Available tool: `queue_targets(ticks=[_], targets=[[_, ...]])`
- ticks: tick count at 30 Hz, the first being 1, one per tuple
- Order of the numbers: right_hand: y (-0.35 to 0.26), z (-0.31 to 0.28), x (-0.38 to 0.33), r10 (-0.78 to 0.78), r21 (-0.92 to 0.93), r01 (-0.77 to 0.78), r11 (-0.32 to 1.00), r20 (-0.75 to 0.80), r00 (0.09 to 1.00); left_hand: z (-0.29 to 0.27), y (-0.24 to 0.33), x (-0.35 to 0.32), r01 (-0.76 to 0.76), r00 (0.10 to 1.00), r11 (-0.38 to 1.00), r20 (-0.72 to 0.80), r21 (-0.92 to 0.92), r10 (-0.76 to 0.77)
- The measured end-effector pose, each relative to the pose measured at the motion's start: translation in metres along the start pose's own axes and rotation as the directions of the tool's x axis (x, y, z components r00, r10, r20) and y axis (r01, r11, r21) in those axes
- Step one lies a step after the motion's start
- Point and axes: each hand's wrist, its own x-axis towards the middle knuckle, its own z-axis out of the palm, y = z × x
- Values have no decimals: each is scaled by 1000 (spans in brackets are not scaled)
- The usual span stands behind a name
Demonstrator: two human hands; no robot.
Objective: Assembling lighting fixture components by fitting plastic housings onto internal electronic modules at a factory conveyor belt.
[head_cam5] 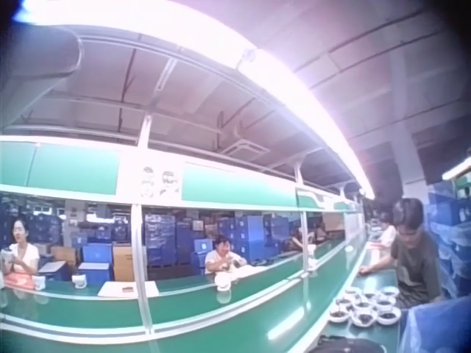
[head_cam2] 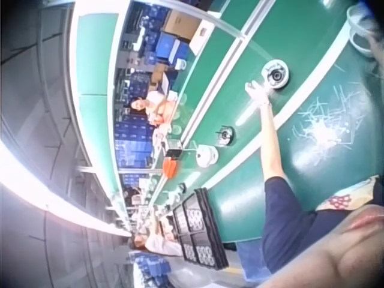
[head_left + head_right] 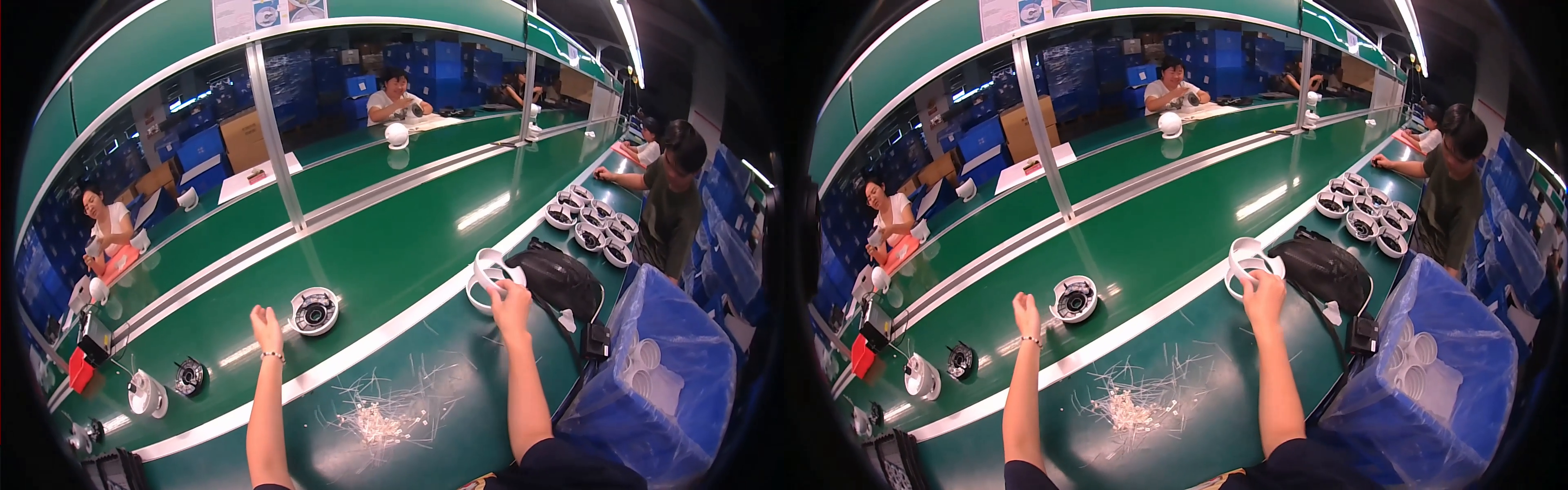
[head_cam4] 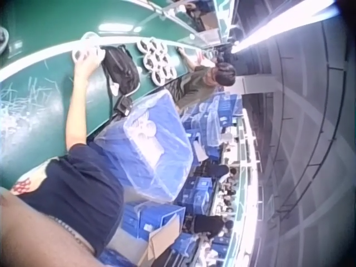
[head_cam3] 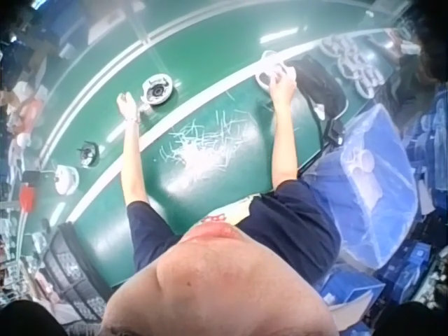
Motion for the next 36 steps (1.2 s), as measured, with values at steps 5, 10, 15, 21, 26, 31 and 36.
queue_targets(ticks=[5, 10, 15, 21, 26, 31, 36], targets=[[-74, -43, -48, -448, 102, 436, 894, 216, 867, -26, 97, -76, -312, 931, 943, 163, -113, 328], [-107, -52, -110, -841, 543, 654, 527, 224, 492, 3, 138, -172, 226, 588, 952, 808, -205, 34], [-107, -62, -111, -897, 584, 681, 442, 272, 348, -12, 136, -160, 498, 326, 867, 930, -15, -171], [-99, -57, -107, -688, 650, 420, 633, 225, 690, -20, 140, -177, 468, 638, 801, 770, -373, -14], [-106, -40, -128, -408, 704, -25, 710, 440, 800, -13, 138, -207, 427, 611, 766, 778, -480, 147], [-103, -32, -126, -432, 692, 64, 719, 373, 821, -14, 135, -224, 499, 517, 735, 839, -458, 172], [-118, -40, -121, -517, 700, 147, 698, 352, 780, -15, 140, -220, 559, 382, 695, 884, -452, 268]])
